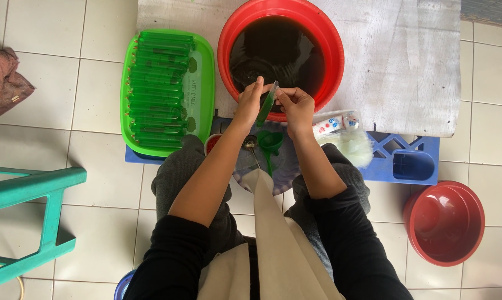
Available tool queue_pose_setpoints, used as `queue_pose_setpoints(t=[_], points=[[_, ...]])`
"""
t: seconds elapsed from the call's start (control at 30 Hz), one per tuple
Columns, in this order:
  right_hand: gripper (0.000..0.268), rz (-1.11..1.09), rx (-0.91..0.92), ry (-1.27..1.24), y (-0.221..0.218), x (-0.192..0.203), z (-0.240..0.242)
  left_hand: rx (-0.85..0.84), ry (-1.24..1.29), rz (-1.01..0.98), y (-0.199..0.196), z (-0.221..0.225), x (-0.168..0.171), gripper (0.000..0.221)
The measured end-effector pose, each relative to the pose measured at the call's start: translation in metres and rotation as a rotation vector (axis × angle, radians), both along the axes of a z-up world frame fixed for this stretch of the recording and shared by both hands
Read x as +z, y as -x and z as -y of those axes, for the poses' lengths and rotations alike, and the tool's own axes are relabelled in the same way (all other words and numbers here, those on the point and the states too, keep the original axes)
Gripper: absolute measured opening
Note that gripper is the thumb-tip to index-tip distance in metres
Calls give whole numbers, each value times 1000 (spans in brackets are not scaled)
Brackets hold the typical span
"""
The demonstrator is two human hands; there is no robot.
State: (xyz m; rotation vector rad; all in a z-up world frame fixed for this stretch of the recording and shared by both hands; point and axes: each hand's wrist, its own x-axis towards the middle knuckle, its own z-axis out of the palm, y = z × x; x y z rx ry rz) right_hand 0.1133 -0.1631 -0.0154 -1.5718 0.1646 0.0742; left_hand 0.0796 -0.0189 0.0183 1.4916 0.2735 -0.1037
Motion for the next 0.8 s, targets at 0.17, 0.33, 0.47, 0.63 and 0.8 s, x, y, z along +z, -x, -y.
queue_pose_setpoints(t=[0.17, 0.33, 0.47, 0.63, 0.8], points=[[6, 1, -13, -11, -1, 1, 0, -15, -64, -24, 2, 4, 8, 86], [6, -2, -23, -10, -3, -6, 1, -38, -136, -66, 3, 9, 7, 92], [7, -17, -39, -32, -5, -11, 2, -44, -144, -42, 4, 9, 6, 91], [8, -30, -41, -63, -9, -21, 6, -46, -185, -3, 5, 13, 6, 86], [9, -35, -36, -61, -9, -22, 7, -26, -199, 34, 5, 15, 6, 85]])
